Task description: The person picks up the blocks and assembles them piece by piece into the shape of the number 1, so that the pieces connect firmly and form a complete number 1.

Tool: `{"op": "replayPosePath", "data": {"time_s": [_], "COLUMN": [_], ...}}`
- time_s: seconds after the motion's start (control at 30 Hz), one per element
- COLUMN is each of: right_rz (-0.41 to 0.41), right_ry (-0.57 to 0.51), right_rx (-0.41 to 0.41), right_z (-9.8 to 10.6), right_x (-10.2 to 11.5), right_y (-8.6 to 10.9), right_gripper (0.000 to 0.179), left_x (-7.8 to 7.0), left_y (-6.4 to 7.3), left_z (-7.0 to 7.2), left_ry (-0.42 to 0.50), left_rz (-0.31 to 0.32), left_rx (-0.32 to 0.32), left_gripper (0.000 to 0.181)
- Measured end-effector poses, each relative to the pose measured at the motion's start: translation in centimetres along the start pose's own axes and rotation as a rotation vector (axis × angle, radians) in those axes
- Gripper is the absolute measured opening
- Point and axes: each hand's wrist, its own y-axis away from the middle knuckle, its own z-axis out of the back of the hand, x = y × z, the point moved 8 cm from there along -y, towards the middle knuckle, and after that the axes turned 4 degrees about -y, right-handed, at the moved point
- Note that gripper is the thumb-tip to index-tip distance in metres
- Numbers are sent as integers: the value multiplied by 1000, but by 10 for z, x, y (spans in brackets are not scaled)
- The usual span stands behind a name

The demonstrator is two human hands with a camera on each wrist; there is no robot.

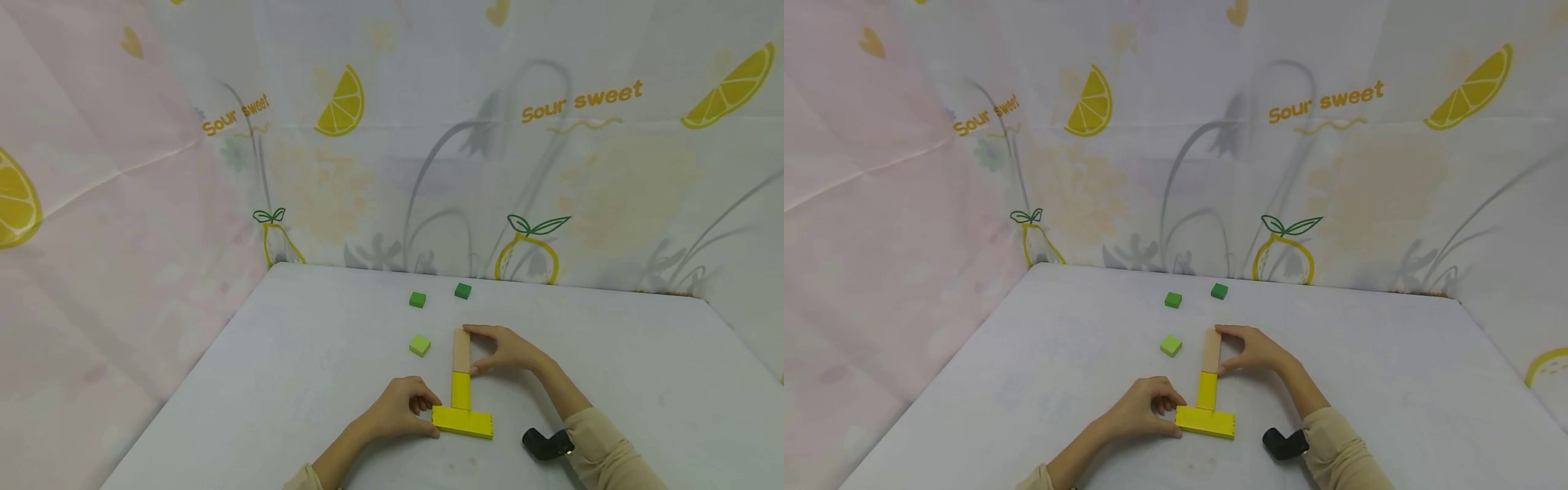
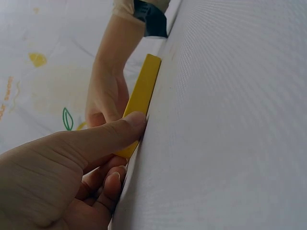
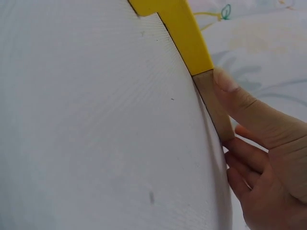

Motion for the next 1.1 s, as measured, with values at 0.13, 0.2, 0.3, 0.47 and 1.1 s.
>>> {"op": "replayPosePath", "data": {"time_s": [0.13, 0.2, 0.3, 0.47, 1.1], "right_rz": [-2, 1, 3, 6, -25], "right_ry": [3, 1, -4, 4, 235], "right_rx": [-6, -9, -10, -3, 48], "right_z": [0, 0, 0, 0, -21], "right_x": [0, 1, 1, 3, 32], "right_y": [0, 0, 0, -1, -21], "right_gripper": [78, 78, 77, 76, 71], "left_x": [0, 0, 0, 0, -1], "left_y": [0, 0, 0, 0, 0], "left_z": [0, 0, 0, 0, 1], "left_ry": [-7, -7, -5, -3, 13], "left_rz": [-4, -4, -4, -4, -15], "left_rx": [-2, -2, -2, -1, 1], "left_gripper": [32, 32, 32, 33, 32]}}
